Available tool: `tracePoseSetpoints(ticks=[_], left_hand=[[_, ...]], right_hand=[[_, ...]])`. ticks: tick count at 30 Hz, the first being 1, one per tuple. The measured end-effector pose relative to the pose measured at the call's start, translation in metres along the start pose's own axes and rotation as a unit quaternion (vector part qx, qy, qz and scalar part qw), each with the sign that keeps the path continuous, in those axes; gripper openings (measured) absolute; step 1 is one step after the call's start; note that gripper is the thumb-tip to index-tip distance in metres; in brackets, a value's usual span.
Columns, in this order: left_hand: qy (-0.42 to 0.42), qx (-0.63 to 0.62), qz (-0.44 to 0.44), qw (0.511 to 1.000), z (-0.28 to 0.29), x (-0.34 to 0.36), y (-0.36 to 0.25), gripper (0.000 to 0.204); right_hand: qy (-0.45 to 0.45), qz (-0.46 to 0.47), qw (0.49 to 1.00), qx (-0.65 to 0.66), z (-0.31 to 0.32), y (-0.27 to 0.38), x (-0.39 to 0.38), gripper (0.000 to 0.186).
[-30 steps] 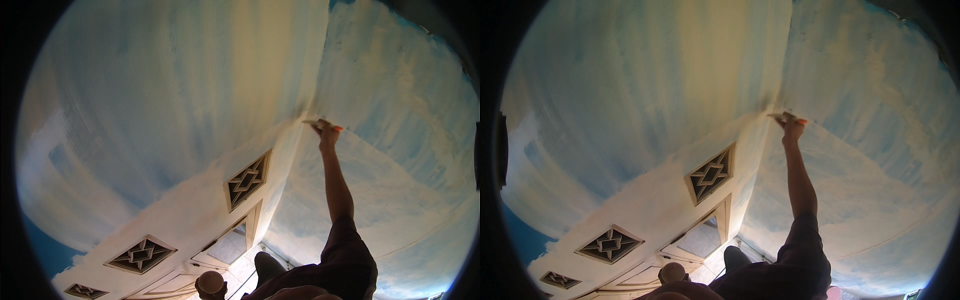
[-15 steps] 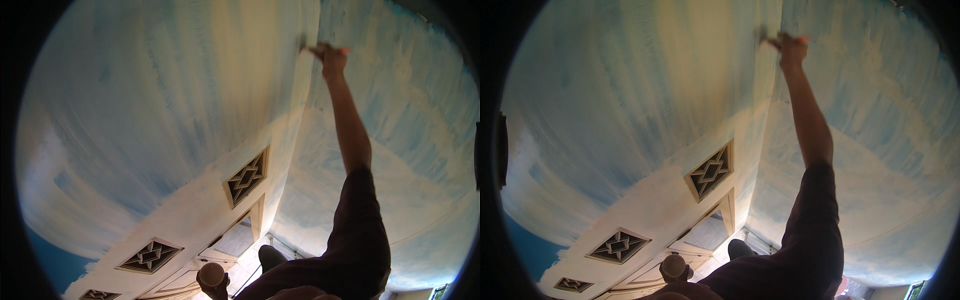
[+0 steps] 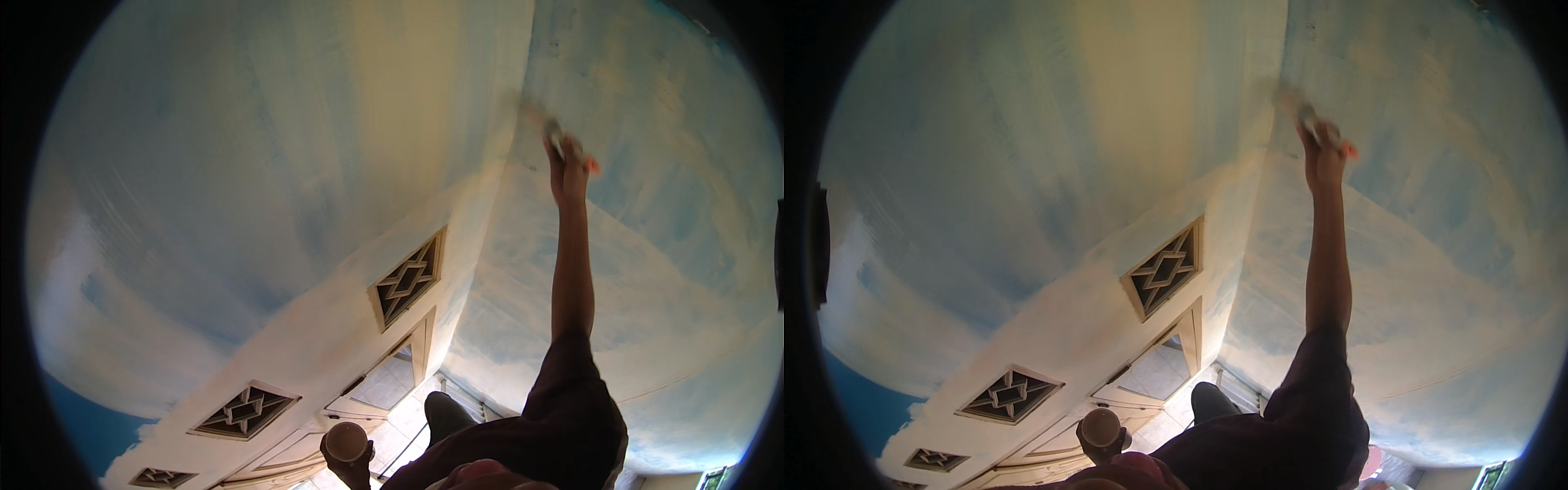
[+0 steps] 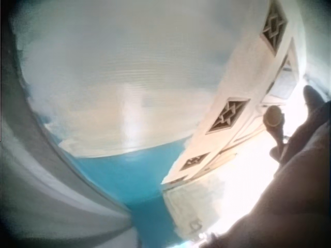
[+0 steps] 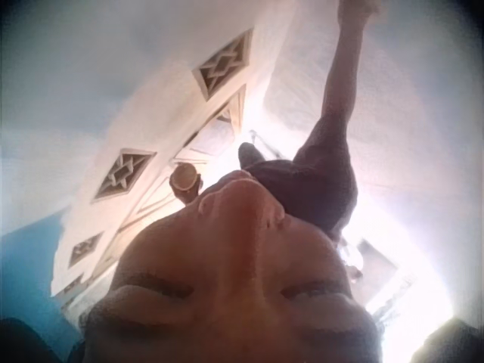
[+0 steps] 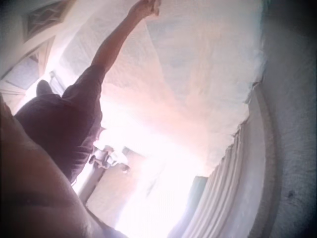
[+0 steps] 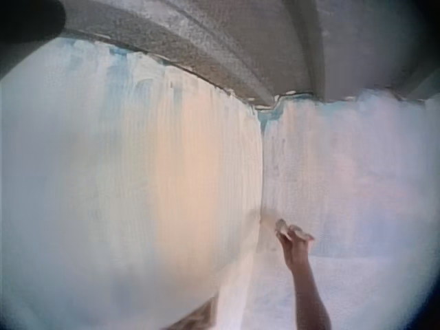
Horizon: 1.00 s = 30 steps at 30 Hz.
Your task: The person paints a ceiling with a brush, applying light blue paint over a white surface. They repeatedly dip the brush into a small container and apply paint in long strokes, working around decorative ceiling vents.
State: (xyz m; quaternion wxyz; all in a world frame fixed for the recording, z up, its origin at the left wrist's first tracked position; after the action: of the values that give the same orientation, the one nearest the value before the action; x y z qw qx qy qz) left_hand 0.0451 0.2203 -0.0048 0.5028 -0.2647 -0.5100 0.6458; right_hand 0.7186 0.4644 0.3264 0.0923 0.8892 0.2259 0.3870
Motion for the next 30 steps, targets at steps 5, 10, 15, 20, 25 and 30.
tracePoseSetpoints(ticks=[5,10,15,20,25,30], left_hand=[[-0.004,0.006,0.004,1.0,0.004,-0.005,0.005,0.078],[-0.006,0.014,0.006,1.0,0.008,-0.007,0.01,0.078],[0.002,0.011,0.002,1.0,0.004,-0.007,0.011,0.078],[0.0,0.005,-0.003,1.0,-0.001,-0.007,0.014,0.078],[0.001,0.007,-0.003,1.0,0.003,-0.008,0.016,0.078],[0.011,-0.004,-0.014,1.0,-0.003,0.006,0.015,0.078]], right_hand=[[-0.087,-0.055,0.991,-0.091,0.1,-0.021,-0.085,0.021],[0.047,-0.109,0.93,-0.348,0.082,-0.038,-0.075,0.018],[0.094,-0.126,0.906,-0.393,0.047,-0.055,-0.024,0.017],[0.065,-0.142,0.918,-0.365,-0.014,-0.048,0.025,0.018],[0.041,-0.093,0.933,-0.344,-0.096,-0.025,0.089,0.023],[0.261,0.118,0.868,-0.406,-0.202,0.045,0.242,0.028]])
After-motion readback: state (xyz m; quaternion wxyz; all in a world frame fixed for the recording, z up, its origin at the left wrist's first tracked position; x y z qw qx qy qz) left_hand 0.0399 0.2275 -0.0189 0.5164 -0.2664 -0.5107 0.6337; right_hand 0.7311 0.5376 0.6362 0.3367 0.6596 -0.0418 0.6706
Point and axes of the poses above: each hand's wrist, its own x-axis towards the middle knuckle, its own z-axis out of the back of the hand, y = z × x, the point moved 7 cm from there along x, towards the middle knuckle, and after that the axes turned 9 degrees about x, right-handed, at the moved point
